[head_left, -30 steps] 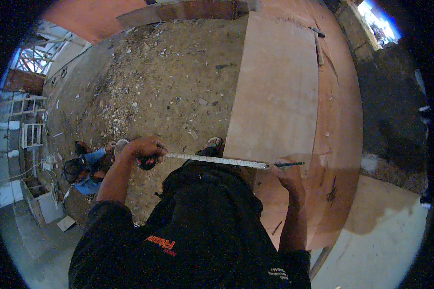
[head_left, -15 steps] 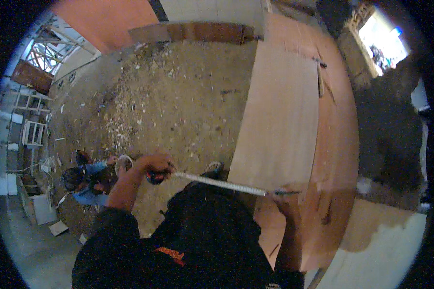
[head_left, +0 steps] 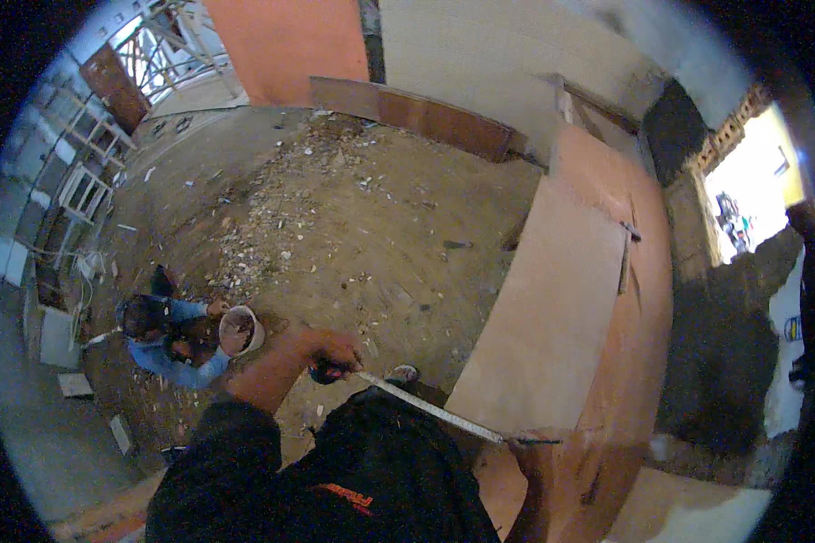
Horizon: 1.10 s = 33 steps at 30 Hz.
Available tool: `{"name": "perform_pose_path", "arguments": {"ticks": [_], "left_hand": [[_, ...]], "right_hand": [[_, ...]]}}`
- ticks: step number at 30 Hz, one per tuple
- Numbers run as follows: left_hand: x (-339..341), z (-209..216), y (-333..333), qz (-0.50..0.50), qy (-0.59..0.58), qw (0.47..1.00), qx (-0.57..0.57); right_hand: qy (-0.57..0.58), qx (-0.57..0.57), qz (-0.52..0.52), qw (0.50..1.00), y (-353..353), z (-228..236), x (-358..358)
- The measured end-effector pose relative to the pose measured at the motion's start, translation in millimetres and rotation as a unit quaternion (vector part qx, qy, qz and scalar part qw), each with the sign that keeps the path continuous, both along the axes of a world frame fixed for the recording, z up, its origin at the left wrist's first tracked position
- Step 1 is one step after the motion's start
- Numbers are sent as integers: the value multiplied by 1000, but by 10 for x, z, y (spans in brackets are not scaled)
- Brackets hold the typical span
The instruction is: The person measures and marks a wooden plank with a tape measure and pencil, then uses a hammer to drive nails into a wooden frame. The person also uses a hand saw to cut the plank along the marked line.
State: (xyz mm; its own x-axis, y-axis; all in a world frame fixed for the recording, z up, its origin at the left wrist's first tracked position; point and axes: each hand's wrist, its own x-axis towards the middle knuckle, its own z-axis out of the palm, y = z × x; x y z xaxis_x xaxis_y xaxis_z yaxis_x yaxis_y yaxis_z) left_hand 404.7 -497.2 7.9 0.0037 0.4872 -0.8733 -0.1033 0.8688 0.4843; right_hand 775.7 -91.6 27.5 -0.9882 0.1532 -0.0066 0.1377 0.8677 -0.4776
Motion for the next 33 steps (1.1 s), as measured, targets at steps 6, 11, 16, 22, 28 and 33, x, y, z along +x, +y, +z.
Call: {"name": "perform_pose_path", "arguments": {"ticks": [6, 11, 16, 22, 28, 33], "left_hand": [[24, 166, 12, 12, -1, 1000, -25], [36, 194, 49, 5, -2, 1000, -17], [16, 356, 84, -41, 52, 998, -9], [7, 266, 43, -39, 38, 998, -16], [43, 190, -61, 44, 9, 998, -39], [70, 381, 29, -70, 108, 992, -6]], "right_hand": [[-143, -194, -194, 951, -40, 139, -108], [-140, -139, -173, 965, -143, 377, -217], [-117, -202, -194, 953, -185, 389, -167], [-154, -89, -201, 963, -196, 322, -99], [-102, -21, -109, 989, -211, 186, -9], [2, -107, -197, 975, -248, 142, 59]]}}
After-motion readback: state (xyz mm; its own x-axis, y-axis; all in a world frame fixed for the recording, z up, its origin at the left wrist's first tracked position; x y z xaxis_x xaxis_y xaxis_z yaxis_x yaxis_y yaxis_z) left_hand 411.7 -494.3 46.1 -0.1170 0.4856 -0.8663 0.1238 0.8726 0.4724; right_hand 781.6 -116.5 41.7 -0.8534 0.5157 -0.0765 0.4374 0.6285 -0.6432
